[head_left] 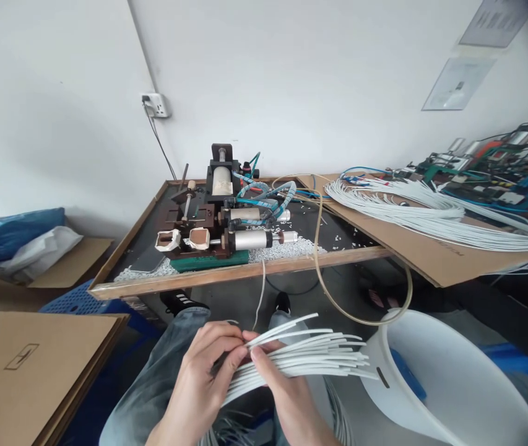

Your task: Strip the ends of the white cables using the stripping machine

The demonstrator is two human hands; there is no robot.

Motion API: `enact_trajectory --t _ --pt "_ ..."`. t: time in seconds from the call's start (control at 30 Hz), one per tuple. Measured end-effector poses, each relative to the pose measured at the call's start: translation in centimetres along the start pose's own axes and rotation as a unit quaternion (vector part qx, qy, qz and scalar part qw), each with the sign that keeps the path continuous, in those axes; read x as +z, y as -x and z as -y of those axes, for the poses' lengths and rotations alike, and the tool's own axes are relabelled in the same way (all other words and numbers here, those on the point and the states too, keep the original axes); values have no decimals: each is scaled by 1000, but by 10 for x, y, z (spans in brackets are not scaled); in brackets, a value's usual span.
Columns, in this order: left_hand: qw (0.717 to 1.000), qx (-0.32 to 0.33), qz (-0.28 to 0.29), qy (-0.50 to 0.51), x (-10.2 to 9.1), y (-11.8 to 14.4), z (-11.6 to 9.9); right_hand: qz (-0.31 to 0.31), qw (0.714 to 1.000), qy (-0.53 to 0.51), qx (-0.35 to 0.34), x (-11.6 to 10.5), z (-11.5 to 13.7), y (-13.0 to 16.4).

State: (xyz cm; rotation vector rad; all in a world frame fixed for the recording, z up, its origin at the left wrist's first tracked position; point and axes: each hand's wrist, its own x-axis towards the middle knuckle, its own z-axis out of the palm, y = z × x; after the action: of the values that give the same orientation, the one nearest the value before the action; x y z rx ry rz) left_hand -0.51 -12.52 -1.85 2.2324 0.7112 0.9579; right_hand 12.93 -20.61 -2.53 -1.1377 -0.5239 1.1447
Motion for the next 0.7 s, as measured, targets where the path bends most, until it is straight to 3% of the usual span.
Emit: enact_trajectory --t 0.23,0.4,0.53,0.6,0.7 --pt "1000 -14 22 3 -4 -1 -2 -20 999 27 9 1 1 2" --pt "1000 -18 -9 6 3 -1 -7 -62 997 46 16 5 2 4" --pt "996 -18 -92 -2 2 1 -5 -60 997 13 38 1 -3 -1" --pt "980 -100 -170 28 -5 -2 2 -55 997 -14 51 -2 -3 -3" --pt "927 -207 -293 111 -19 -14 21 -73 994 -63 56 -6 3 -4"
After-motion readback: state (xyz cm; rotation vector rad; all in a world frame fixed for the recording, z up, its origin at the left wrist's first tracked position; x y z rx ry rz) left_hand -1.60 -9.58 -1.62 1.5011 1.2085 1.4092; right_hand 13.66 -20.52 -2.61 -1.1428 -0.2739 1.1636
